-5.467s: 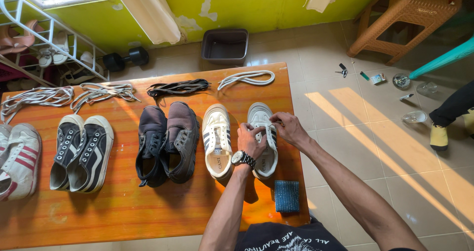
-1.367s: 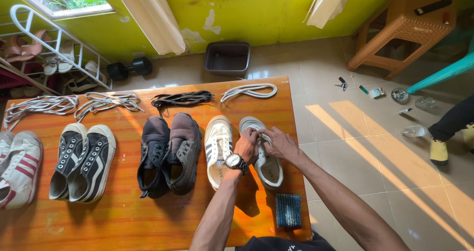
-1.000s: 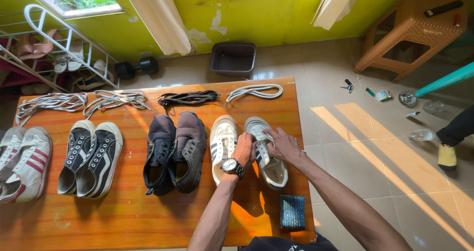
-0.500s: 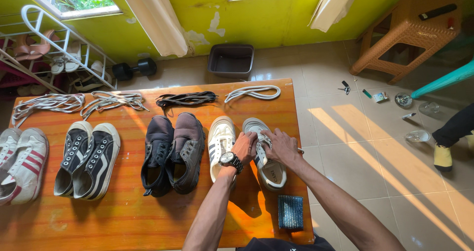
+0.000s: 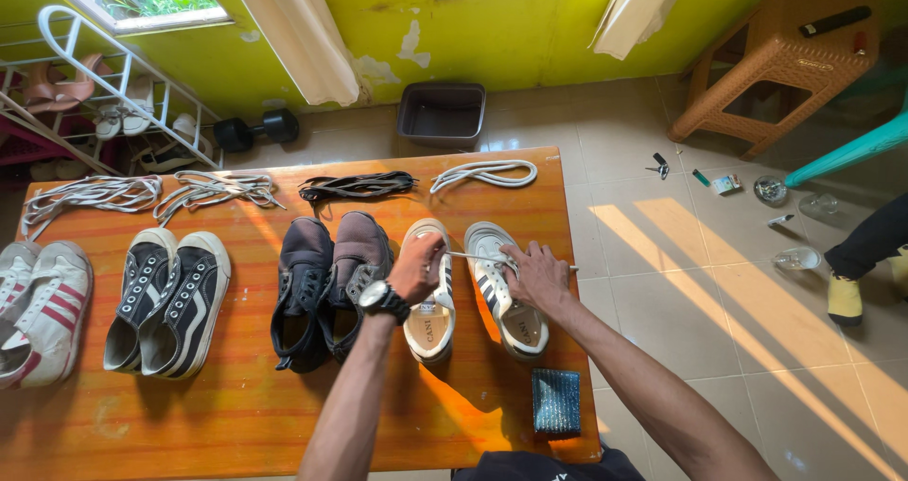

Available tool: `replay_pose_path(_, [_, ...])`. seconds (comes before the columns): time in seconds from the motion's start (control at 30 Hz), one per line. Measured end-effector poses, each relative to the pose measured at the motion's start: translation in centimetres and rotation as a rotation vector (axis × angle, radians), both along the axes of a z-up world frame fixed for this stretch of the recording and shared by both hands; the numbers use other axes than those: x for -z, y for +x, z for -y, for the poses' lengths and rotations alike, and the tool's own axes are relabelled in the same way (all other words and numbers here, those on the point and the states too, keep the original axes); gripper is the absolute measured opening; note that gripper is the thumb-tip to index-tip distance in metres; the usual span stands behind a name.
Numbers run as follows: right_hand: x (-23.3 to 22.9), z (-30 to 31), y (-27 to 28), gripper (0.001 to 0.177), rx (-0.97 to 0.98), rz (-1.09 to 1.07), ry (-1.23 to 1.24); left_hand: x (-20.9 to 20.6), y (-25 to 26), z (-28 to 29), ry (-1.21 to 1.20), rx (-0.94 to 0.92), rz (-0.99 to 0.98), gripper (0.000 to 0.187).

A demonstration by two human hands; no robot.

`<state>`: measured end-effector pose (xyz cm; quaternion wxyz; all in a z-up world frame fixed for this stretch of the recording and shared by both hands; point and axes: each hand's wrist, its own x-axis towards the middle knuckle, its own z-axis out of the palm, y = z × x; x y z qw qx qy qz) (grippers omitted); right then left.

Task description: The person scrubs a white sneaker with a blue abrasive pad, then laces both white sneakers with white laces. The person handles the shoes and laces by hand on a wooden table.

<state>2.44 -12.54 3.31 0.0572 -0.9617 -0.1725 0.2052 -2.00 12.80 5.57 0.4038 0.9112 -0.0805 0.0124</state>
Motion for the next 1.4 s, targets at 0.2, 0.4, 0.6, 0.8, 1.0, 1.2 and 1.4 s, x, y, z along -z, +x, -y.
replay_pose_path(0.2, [-0.1,0.1,0.0,0.053,-0.010,-0.007,-0.023,-3.2,-2.2,-7.2,0.069,-0.108,0.005,0.007])
replay_pose_path(0.4, [0.0,0.1,-0.1,0.052,-0.002,0.013,-0.024,-7.9,-7.2,-18.3,0.130,-0.480,-0.204,0.023])
replay_pose_path(0.6, [-0.1,-0.1,-0.1,0.051,-0.001,-0.016,-0.062,-9.7,-12.6,-23.9,-0.014,-0.677,-0.121,0.022])
replay_pose_path(0.8, [-0.1,-0.1,-0.5,0.053,0.012,-0.029,-0.058,-8.2,-14.2,-23.3,-0.041,-0.709,-0.088,0.024])
replay_pose_path(1.0, [-1.9,0.1,0.1,0.071,0.031,-0.183,0.022,-5.7,-11.9,-12.7,-0.186,-0.582,-0.099,0.024])
replay_pose_path(1.2, [-5.9,-1.5,-0.5,0.096,-0.386,-0.022,0.714,-6.7,-7.7,0.4,-0.218,-0.283,0.043,0.015])
replay_pose_path(1.4, [-7.6,-2.4,-1.9,0.085,-0.399,-0.223,1.062,-10.0,-5.1,5.8,-0.341,-0.069,0.193,0.013])
